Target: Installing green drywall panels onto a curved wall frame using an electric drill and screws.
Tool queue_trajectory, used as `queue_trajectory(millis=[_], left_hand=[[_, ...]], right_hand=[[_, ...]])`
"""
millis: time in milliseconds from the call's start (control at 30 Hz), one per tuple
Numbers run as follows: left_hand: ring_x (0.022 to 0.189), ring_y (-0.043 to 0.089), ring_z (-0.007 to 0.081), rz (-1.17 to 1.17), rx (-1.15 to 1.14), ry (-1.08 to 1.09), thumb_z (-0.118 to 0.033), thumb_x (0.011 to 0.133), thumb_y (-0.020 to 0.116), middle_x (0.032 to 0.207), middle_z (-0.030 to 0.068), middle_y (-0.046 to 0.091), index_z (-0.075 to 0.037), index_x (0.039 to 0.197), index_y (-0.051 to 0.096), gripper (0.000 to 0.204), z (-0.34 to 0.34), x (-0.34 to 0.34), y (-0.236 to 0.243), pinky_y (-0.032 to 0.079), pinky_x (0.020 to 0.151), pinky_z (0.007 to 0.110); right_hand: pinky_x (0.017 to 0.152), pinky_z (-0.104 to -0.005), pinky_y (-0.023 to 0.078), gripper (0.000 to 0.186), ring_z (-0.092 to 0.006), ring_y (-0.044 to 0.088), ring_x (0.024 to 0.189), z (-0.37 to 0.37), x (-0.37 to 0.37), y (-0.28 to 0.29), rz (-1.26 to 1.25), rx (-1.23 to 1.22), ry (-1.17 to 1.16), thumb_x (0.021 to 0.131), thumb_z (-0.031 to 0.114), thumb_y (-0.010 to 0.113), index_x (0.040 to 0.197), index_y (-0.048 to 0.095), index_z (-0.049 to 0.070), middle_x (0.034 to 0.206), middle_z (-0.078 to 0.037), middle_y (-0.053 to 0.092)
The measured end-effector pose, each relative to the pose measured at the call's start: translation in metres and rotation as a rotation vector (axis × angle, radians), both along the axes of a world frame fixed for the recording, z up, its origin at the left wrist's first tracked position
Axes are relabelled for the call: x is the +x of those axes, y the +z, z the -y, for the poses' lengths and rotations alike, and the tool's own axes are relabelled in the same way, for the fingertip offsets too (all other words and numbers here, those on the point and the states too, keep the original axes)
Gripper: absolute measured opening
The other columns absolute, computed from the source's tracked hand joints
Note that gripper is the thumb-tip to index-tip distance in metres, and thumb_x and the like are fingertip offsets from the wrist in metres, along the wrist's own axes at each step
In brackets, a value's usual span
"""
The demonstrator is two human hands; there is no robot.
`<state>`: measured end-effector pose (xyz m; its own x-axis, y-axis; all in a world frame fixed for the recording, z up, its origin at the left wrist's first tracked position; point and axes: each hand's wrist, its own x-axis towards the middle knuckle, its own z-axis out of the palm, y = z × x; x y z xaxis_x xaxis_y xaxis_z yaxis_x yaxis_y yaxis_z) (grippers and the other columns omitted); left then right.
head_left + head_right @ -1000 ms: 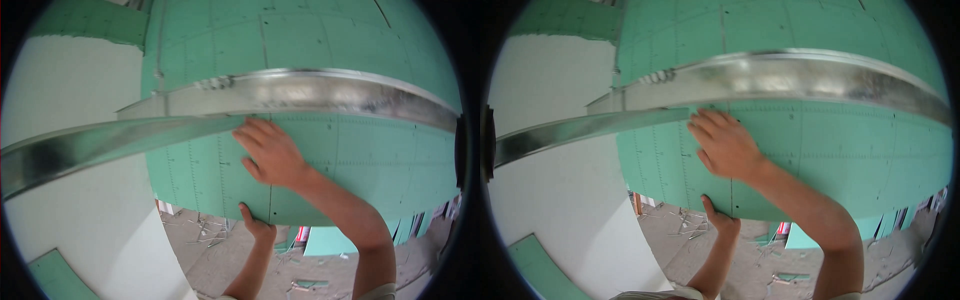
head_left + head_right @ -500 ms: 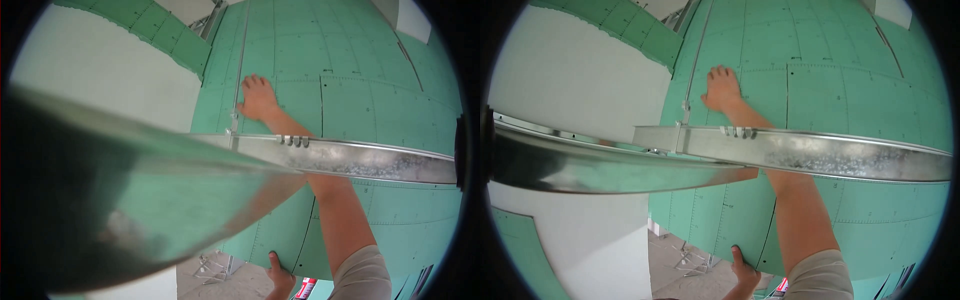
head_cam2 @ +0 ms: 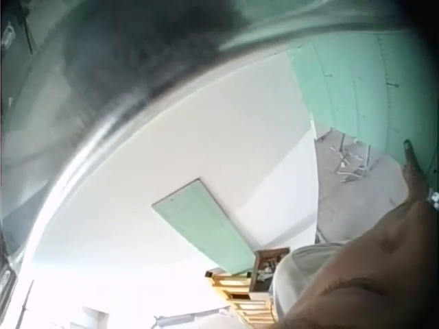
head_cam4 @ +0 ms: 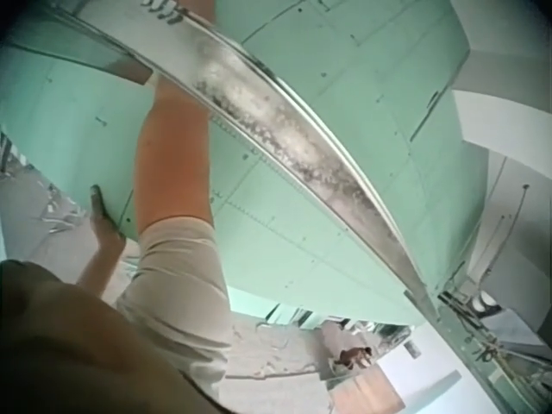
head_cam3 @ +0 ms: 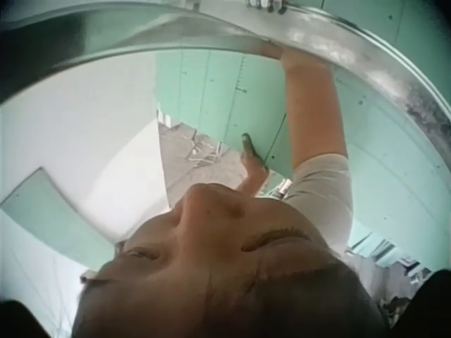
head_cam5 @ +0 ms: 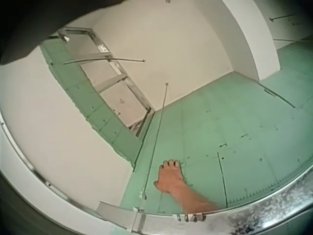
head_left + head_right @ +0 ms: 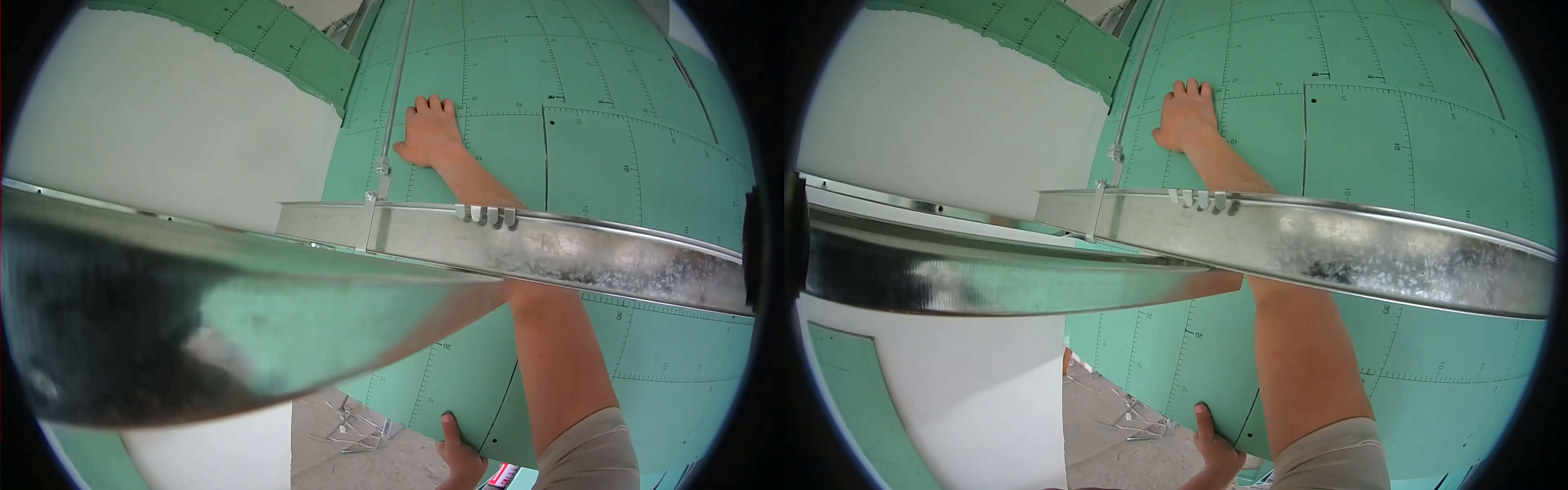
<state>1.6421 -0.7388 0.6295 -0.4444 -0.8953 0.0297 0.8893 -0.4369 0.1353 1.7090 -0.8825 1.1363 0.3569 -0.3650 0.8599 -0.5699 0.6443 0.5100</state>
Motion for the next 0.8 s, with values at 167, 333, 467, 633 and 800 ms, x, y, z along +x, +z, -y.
queue_trajectory(millis=[167, 333, 467, 633, 800], left_hand=[[0.083, 0.071, 0.0193, -0.133, 0.0, -0.001, -0.039, 0.096, 0.068, 0.105, 0.0091, 0.068, -0.005, 0.123, 0.053, 0.046, -0.0016, -0.0004, 0.0019, 0.06, 0.067, 0.031], [0.084, 0.07, 0.0192, -0.121, 0.023, 0.013, -0.04, 0.097, 0.067, 0.105, 0.0085, 0.068, -0.004, 0.122, 0.054, 0.046, -0.0028, 0.002, 0.0041, 0.06, 0.069, 0.032], [0.085, 0.071, 0.0191, -0.123, 0.043, 0.0, -0.041, 0.097, 0.067, 0.105, 0.0087, 0.068, -0.004, 0.123, 0.054, 0.048, -0.0052, 0.0054, 0.0061, 0.06, 0.07, 0.033], [0.092, 0.071, 0.0212, -0.061, 0.005, 0.027, -0.049, 0.098, 0.062, 0.114, 0.0112, 0.069, -0.004, 0.128, 0.056, 0.054, -0.0059, 0.0037, 0.0044, 0.059, 0.078, 0.035], [0.096, 0.07, 0.0193, -0.052, -0.036, -0.028, -0.05, 0.1, 0.06, 0.118, 0.0093, 0.069, -0.005, 0.132, 0.055, 0.055, -0.0062, 0.0057, 0.0049, 0.057, 0.083, 0.035]], right_hand=[[0.099, -0.0455, 0.032, 0.058, -0.0316, 0.045, 0.11, -0.0041, 0.0003, -0.0003, 0.002, 0.006, -0.012, 0.085, 0.048, 0.066, 0.117, 0.066, 0.0, 0.123, -0.015, 0.056], [0.098, -0.0455, 0.032, 0.057, -0.0316, 0.045, 0.109, -0.0026, 0.0053, 0.0002, 0.002, 0.018, -0.003, 0.084, 0.047, 0.067, 0.115, 0.067, 0.0, 0.122, -0.015, 0.057], [0.098, -0.0457, 0.032, 0.056, -0.0318, 0.045, 0.109, -0.0029, 0.0058, 0.0014, 0.004, 0.037, 0.025, 0.083, 0.047, 0.068, 0.113, 0.068, 0.0, 0.121, -0.015, 0.057], [0.098, -0.0461, 0.032, 0.056, -0.032, 0.045, 0.108, -0.0042, 0.0042, 0.0035, -0.008, 0.029, 0.033, 0.082, 0.047, 0.068, 0.112, 0.069, 0.0, 0.12, -0.015, 0.057], [0.098, -0.0461, 0.033, 0.058, -0.0317, 0.046, 0.107, -0.0073, -0.0028, -0.0005, -0.017, -0.018, 0.012, 0.085, 0.048, 0.064, 0.116, 0.068, -0.001, 0.123, -0.016, 0.057]])
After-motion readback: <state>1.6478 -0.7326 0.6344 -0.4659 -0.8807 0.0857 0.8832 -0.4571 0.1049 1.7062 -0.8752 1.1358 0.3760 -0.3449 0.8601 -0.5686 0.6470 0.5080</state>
